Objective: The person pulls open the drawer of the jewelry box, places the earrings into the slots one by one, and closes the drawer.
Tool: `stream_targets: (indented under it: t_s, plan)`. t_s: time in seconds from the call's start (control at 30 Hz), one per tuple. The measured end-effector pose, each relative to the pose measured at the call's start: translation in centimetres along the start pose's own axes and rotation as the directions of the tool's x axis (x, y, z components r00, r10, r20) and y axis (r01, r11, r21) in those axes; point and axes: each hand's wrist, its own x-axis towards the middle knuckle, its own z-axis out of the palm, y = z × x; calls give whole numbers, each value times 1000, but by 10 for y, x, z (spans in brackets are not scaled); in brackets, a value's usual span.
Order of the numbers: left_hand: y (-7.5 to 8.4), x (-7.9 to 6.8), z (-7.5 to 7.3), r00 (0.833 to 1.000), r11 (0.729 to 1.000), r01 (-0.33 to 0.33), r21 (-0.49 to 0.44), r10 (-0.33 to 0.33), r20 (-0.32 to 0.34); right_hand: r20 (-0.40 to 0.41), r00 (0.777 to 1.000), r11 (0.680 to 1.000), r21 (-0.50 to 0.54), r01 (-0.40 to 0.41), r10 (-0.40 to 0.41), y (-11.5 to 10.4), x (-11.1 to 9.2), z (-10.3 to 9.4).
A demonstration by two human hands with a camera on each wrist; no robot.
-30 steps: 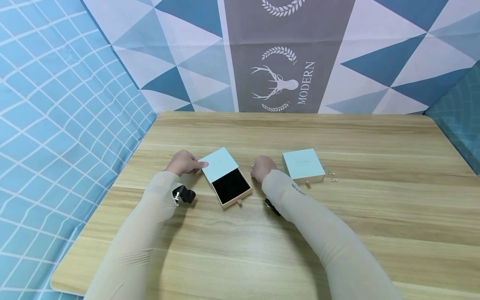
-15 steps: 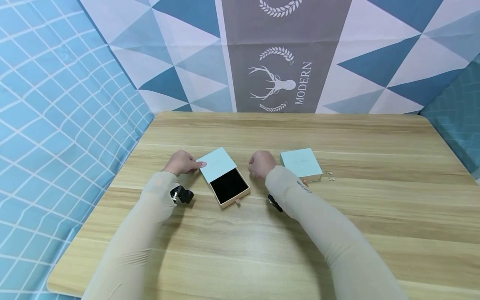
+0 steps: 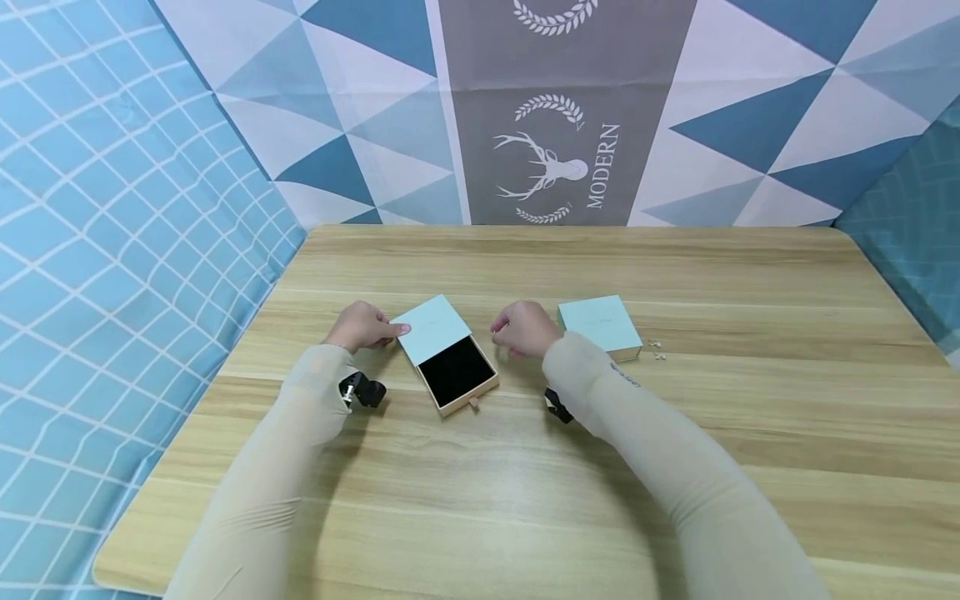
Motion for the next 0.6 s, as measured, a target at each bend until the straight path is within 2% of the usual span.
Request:
stream_targets:
  t_s: [0.2,0.5,0.6]
  plan:
    - [1,-1,1,1000,1000,-6,-11,6,3,12,1000,999,41,20,-20,-1,-6,2]
    - [1,-2,-2,1000,1000,-2,-5,2,2,-7,995,993,55,103,-103,-2,-13,3]
    - [0,-3,-1,1000,1000,-1,-5,1,1,-10,990,990,30,139,-139,-2,-15,5]
